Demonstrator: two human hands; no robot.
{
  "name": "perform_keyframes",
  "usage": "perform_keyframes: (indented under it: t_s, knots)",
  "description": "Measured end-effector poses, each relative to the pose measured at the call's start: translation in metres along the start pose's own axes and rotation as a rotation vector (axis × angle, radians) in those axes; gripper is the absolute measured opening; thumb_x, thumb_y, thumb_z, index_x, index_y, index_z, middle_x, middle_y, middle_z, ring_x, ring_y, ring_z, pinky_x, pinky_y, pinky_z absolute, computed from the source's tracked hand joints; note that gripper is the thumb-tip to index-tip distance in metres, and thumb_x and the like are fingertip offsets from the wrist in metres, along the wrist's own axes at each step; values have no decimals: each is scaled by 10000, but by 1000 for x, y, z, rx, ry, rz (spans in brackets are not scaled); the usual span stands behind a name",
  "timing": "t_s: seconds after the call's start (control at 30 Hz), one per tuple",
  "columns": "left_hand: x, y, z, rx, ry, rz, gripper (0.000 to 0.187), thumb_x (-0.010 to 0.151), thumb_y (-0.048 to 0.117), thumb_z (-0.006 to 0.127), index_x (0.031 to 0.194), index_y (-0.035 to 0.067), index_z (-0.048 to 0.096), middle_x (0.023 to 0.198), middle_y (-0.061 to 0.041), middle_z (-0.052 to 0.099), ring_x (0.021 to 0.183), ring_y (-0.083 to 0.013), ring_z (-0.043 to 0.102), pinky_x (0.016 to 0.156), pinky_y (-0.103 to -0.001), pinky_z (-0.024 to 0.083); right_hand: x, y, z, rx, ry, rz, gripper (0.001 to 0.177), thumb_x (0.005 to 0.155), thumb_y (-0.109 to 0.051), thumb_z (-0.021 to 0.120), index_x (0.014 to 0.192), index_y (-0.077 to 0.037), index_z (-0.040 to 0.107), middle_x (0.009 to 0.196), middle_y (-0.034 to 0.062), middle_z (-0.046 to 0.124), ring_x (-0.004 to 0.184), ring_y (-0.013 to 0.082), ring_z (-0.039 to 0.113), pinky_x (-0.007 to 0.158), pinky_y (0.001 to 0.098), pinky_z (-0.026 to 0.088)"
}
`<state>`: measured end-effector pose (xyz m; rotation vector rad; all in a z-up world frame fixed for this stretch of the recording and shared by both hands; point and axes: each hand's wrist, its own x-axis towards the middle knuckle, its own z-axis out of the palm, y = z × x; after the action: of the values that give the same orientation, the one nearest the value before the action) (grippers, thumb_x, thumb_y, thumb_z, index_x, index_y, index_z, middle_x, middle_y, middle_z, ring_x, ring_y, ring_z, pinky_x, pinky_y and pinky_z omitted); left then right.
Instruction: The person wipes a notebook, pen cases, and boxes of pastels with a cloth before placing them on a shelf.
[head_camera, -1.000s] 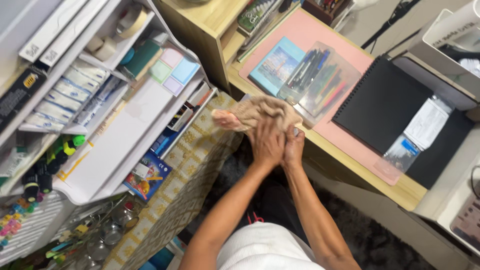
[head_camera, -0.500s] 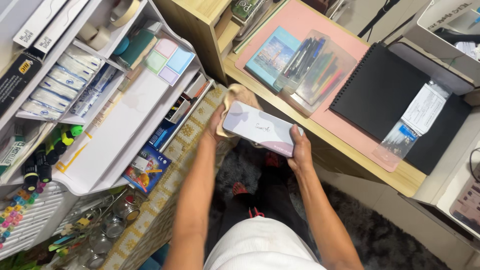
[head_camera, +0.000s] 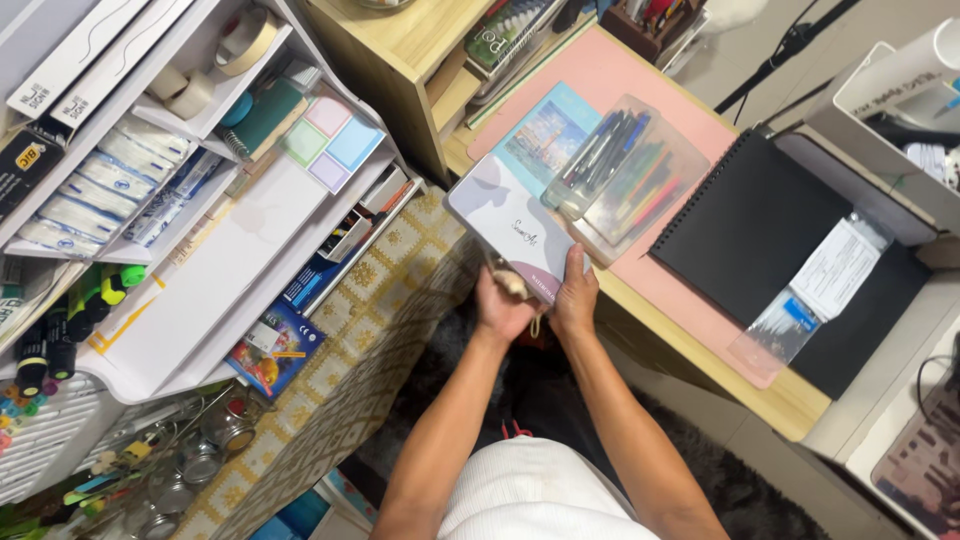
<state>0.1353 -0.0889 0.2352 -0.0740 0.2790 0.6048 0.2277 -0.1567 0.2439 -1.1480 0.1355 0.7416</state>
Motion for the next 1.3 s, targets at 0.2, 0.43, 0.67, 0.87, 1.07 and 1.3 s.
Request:
perform_keyframes:
  t_s: [0.2,0.43,0.67,0.87,1.07,1.3]
  knots:
    - [20,92,23,316,101,202,717,988,461,579,1509,5,392,1434,-183,571,1313,-338,577,1090,-476,507,23,-37,-26,-562,-165,-68,495,1018,-371,668,1282,47,641,1080,101,696,937,153,619,824,304,532]
    - [61,104,1,666,347,519,478,935,98,721,1375,-22,578,1272,-184,676,1080,-260,689,968,-407,554,24,-67,-25,-806,-454,345,528,936,-327,719,1301,29,583,1038,83,713,877,143,683,720,275,530]
    - [69,53,31,1316,696,884,547,982,152,650,1459,-57,484,1429,-224,583,1290,-319,583,1099,-410,441,20,-70,16,-897,-476,256,507,973,-367,590,1352,-30,598,890,78,704,650,151,621,468,292,461]
    - [35,40,67,2092,477,742,661,907,162,663,1498,-38,443,1554,-293,398,1471,-464,348,1197,-495,338,57,-23,-8,-828,-494,127,521,1100,-410,434,1284,39,623,891,126,656,655,171,618,488,324,498]
    - [-14,-18,85,2191,126,625,741,999,292,449,1629,-53,268,1707,-280,209,1588,-474,182,1296,-587,218,107,16,-35,-647,-681,-244,552,1127,-405,479,1368,84,568,1276,125,687,1113,197,664,944,301,527]
    - [42,46,95,2297,723,182,759,987,490,503,1593,150,198,1700,-137,182,1547,-434,90,1134,-753,199,40,-59,25,-1024,-516,108,494,1005,-381,551,1303,5,622,853,127,692,630,176,619,484,331,496]
